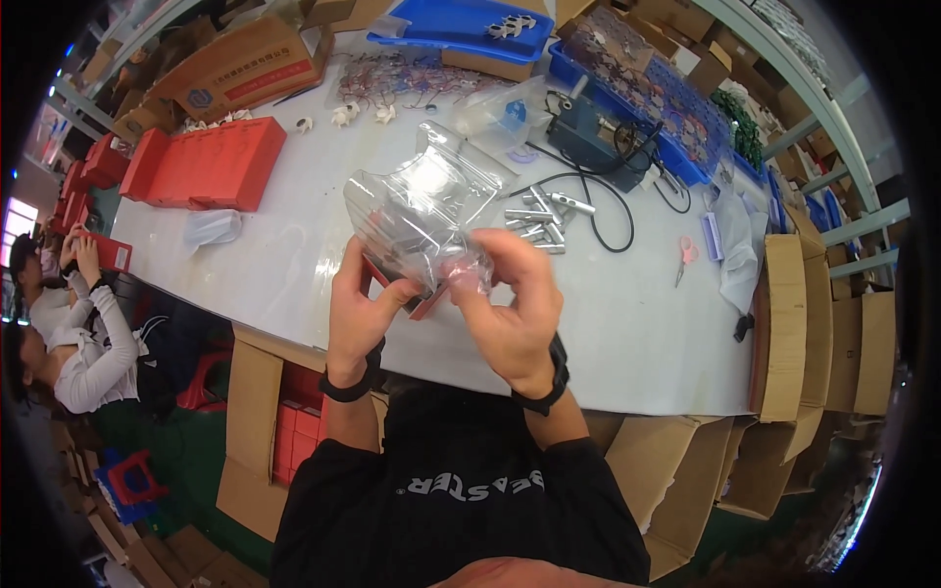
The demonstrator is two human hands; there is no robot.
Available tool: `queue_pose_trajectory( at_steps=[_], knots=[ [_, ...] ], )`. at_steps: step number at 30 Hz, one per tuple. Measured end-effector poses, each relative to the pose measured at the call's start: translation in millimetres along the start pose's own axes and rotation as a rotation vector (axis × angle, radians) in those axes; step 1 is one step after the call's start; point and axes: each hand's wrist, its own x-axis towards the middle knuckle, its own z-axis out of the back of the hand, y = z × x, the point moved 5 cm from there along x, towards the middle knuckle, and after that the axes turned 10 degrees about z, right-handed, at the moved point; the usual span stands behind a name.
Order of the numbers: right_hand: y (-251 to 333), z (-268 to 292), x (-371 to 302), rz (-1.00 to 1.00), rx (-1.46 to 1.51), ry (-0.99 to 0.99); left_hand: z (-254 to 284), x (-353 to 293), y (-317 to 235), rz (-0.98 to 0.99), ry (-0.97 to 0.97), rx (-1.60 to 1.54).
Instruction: Manually assemble components and place them into plastic bags and red boxes within a factory setting.
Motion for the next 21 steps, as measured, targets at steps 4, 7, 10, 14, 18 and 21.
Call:
queue_pose_trajectory(
  at_steps=[4,7,10,14,18,21],
  knots=[
    [17.9,13.9,15.3,0.158,-0.18,0.014,-1.1,-1.6,-3.7,-0.052,-0.006,0.089],
    [16.5,8.0,15.3,0.163,-0.121,0.067,-12.4,-0.7,-10.5,-0.014,0.044,0.059],
    [18.5,4.6,20.5,0.12,-0.021,0.159,-4.9,-1.3,-1.5,0.001,0.05,0.076],
    [17.0,3.7,21.3,0.121,-0.015,0.338,-0.1,-1.4,3.9,0.028,0.067,0.077],
    [22.2,3.4,19.6,0.296,-0.321,0.467,-0.3,-2.5,5.5,0.043,0.105,0.055],
    [23.2,1.3,20.1,0.27,-0.41,0.544,1.1,-2.4,10.2,0.044,0.143,0.018]
  ],
)
